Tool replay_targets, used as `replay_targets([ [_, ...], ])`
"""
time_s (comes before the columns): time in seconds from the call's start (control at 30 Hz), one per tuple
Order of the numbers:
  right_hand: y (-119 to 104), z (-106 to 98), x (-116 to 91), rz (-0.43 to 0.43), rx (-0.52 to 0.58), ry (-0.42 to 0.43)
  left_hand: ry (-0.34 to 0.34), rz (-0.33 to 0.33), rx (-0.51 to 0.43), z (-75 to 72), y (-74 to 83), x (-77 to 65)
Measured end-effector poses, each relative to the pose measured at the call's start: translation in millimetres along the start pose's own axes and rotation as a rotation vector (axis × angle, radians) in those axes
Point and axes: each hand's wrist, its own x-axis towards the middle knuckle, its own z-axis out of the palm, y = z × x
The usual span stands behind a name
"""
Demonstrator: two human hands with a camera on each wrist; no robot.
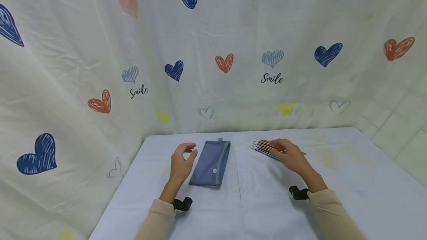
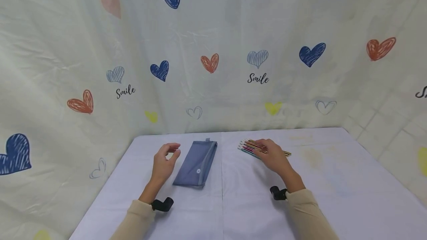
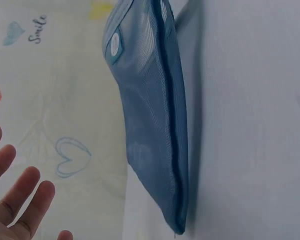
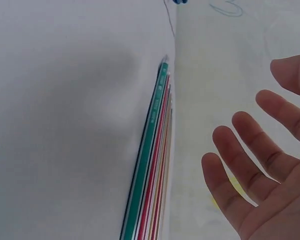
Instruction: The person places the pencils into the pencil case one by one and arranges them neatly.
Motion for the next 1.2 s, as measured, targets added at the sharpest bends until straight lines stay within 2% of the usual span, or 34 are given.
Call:
replay_targets([
  [0.17,5.2,10.5,8.6,0.018,-0.017,-0.041,-0.017,-0.057,-0.015,6.8,-3.2,-4.8],
  [0.47,16.7,13.4,11.7,0.032,-0.105,-0.086,-0.187,-0.112,0.001,14.8,-5.1,-12.3],
  [0.6,18.4,11.9,10.2,0.024,-0.123,-0.097,-0.282,-0.130,0.049,17.7,-4.9,-15.0],
  [0.7,19.8,10.9,9.5,0.028,-0.132,-0.103,-0.345,-0.169,0.080,20.0,-5.2,-16.5],
  [0.97,22.7,11.8,9.3,0.032,-0.160,-0.138,-0.465,-0.233,0.091,22.5,-6.5,-18.3],
  [1.2,25.5,13.1,9.9,0.052,-0.182,-0.150,-0.559,-0.219,0.089,22.0,-4.8,-20.1],
])
